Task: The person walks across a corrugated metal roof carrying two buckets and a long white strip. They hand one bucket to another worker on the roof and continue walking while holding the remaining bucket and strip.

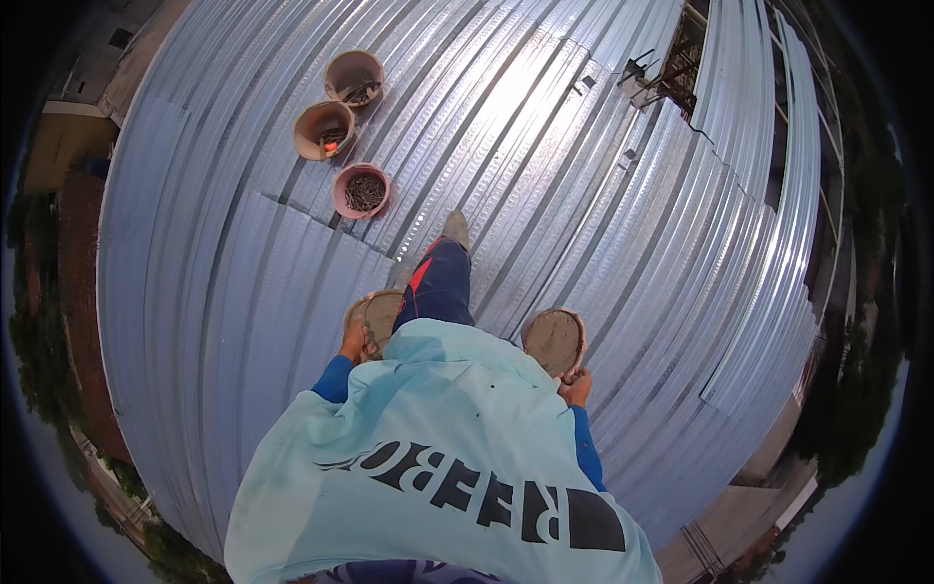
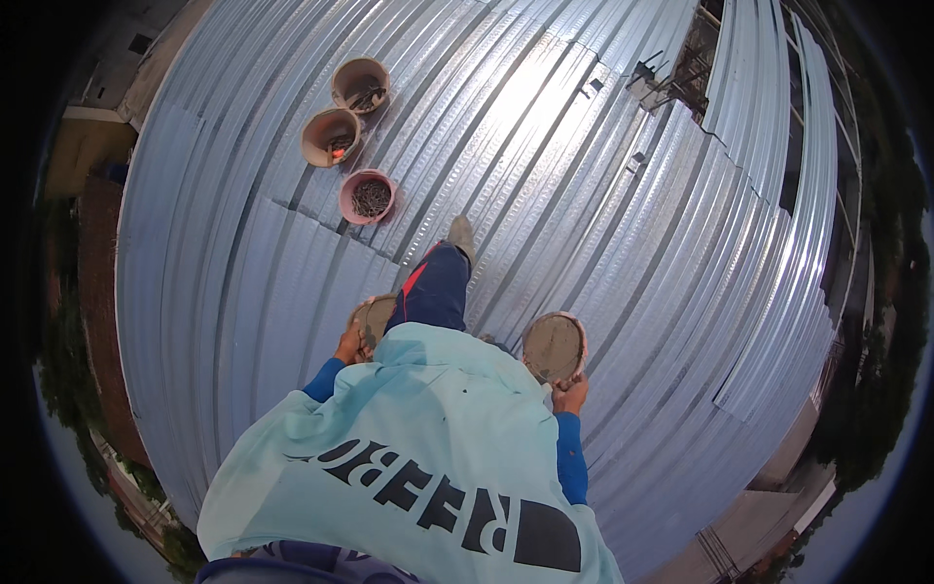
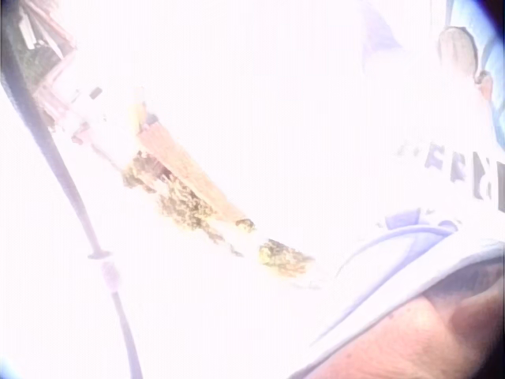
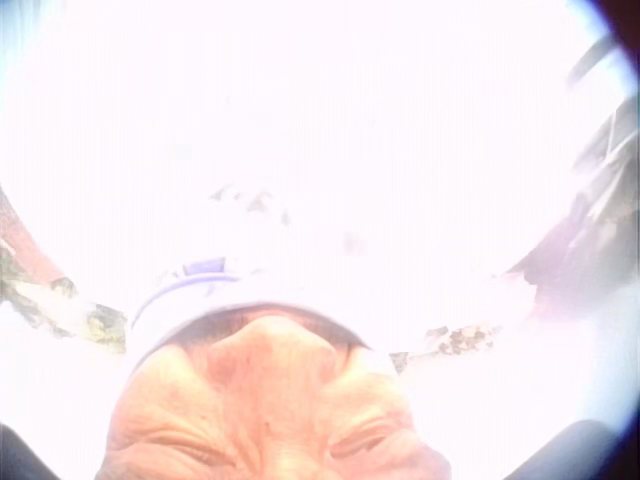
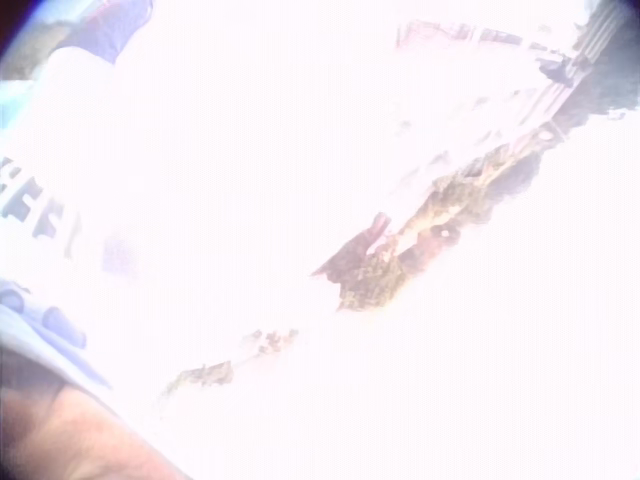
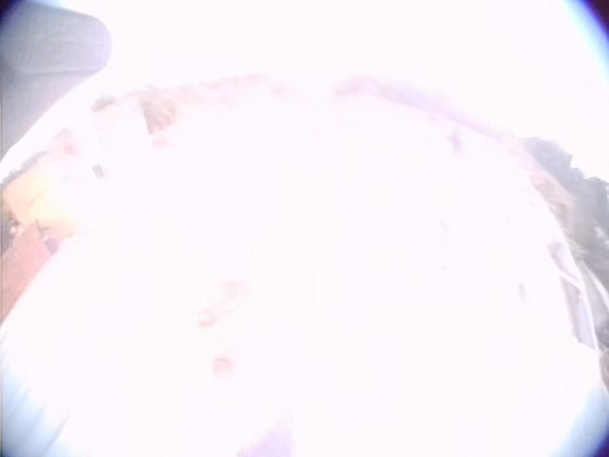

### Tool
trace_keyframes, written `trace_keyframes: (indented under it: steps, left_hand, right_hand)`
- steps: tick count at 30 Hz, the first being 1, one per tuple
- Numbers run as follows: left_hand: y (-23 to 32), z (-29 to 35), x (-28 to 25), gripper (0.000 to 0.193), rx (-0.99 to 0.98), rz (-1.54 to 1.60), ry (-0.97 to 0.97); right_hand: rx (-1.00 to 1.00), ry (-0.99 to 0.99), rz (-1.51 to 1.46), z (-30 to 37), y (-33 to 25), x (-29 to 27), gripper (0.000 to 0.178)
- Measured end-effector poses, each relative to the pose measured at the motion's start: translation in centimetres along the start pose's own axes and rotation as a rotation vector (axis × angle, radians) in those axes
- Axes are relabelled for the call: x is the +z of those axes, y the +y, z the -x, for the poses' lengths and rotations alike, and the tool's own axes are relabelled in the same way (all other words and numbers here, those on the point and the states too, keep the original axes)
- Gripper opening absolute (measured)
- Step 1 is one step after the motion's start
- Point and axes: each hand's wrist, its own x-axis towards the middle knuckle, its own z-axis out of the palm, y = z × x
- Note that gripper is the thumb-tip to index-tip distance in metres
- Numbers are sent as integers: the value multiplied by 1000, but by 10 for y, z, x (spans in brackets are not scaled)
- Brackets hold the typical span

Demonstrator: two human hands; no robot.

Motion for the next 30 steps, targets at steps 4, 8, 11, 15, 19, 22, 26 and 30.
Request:
trace_keyframes:
  steps: [4, 8, 11, 15, 19, 22, 26, 30]
  left_hand:
    - [77, -23, 55, 49, 50, 112, -13]
    - [167, -36, 103, 46, 192, 183, -54]
    - [225, -46, 135, 46, 251, 229, -66]
    - [306, -59, 191, 46, 388, 210, -44]
    - [362, -84, 227, 42, 340, 210, -39]
    - [411, -83, 273, 44, 242, 153, 50]
    - [485, -78, 336, 48, 79, 127, 101]
    - [533, -72, 370, 50, -19, 108, 95]
  right_hand:
    - [51, 120, -57, 34, -75, 117, 21]
    - [57, 96, -26, 58, -107, 196, 32]
    - [52, 65, 36, 47, -132, 275, 33]
    - [117, 81, 20, 28, -167, 369, 26]
    - [171, 107, 49, -7, -200, 459, 24]
    - [187, 144, 88, -12, -232, 540, 23]
    - [186, -51, 88, -68, -264, 587, 18]
    - [85, 99, 63, -49, -300, 675, 16]
